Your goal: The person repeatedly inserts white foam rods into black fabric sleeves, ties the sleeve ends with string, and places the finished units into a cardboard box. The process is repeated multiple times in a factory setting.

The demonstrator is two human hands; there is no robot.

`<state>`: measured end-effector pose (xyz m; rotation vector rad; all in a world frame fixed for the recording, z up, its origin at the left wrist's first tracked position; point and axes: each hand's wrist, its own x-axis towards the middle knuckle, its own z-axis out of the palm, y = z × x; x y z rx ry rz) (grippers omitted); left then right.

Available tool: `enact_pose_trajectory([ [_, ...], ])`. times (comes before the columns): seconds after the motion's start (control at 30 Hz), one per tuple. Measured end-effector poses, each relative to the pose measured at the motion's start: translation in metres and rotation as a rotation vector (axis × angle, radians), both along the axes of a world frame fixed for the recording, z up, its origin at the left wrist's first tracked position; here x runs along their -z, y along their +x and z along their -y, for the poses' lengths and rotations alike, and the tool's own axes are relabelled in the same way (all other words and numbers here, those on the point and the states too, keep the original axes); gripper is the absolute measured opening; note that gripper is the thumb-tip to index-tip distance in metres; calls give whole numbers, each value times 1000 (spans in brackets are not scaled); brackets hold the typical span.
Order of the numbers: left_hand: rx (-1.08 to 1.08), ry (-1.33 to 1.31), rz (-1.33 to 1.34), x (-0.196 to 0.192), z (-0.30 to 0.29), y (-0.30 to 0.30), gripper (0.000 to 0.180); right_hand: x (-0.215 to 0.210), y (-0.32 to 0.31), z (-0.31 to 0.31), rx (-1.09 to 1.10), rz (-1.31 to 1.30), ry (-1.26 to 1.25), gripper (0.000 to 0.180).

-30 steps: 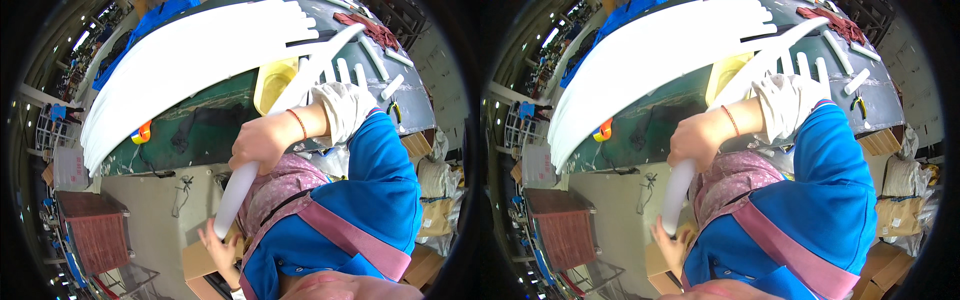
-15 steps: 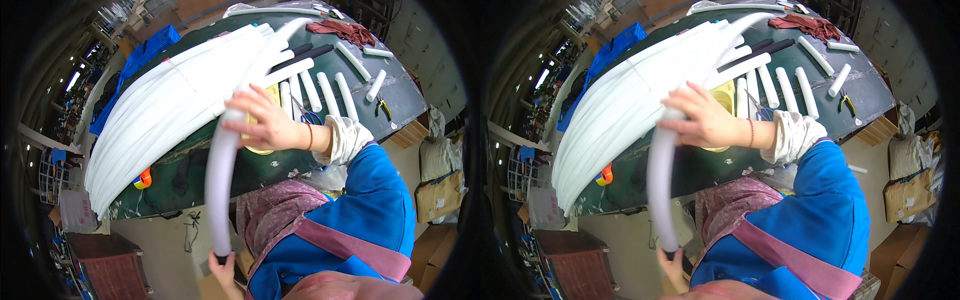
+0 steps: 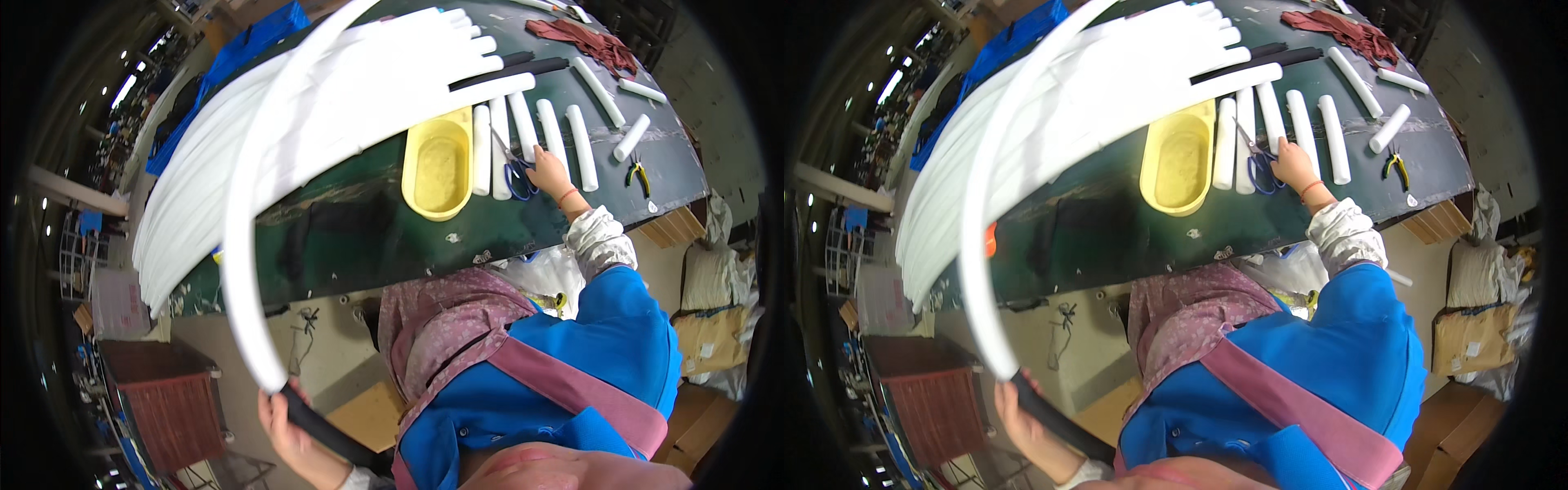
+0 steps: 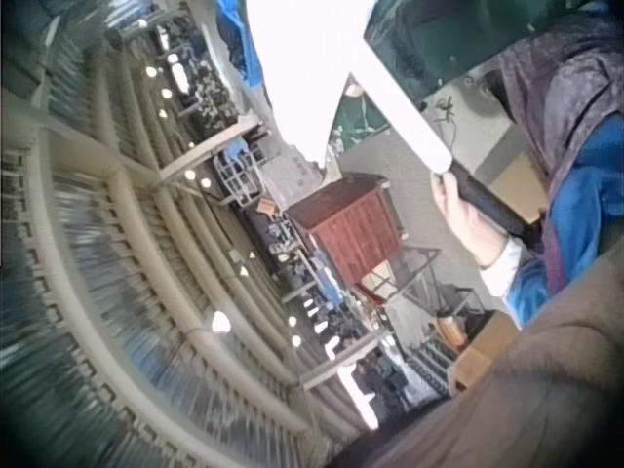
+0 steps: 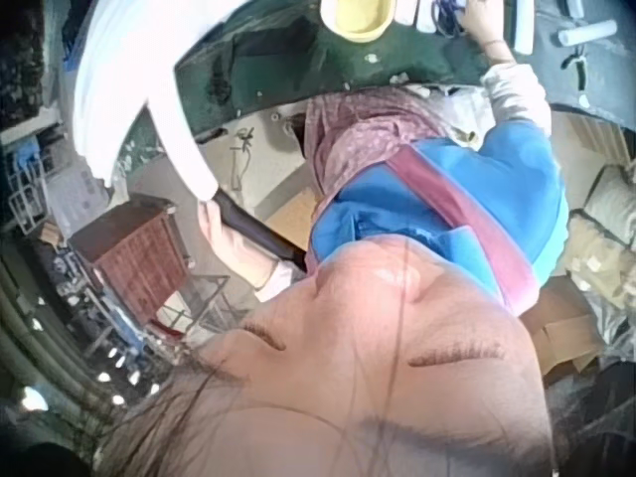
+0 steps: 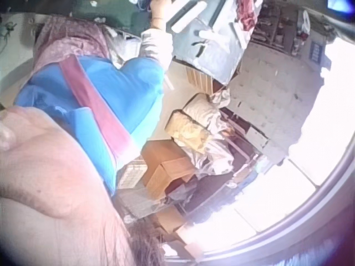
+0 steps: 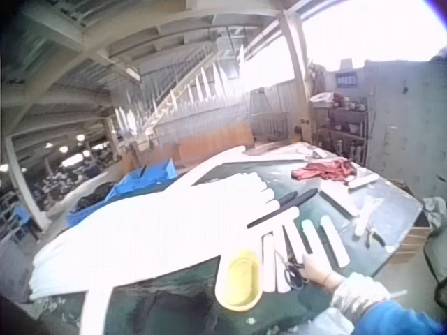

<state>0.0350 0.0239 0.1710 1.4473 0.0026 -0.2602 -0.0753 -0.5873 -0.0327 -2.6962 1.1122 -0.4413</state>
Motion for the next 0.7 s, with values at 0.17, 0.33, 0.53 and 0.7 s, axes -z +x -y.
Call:
enact_pose_trajectory([
  [0.17, 151, -186, -173, 53, 32, 11, 41, 22, 1, -3, -56, 22, 158, 62],
  [0.33, 177, -300, -203, 80, 45, 6, 36, 19, 4, -20, -147, 82, 46, 58],
  [0.53, 192, -412, -258, 93, 45, 7, 31, 40, 10, -13, -125, 36, 160, 68],
  [0.7, 140, -411, -244, 96, 45, 6, 29, 39, -6, -14, -94, 618, 781, 55],
])
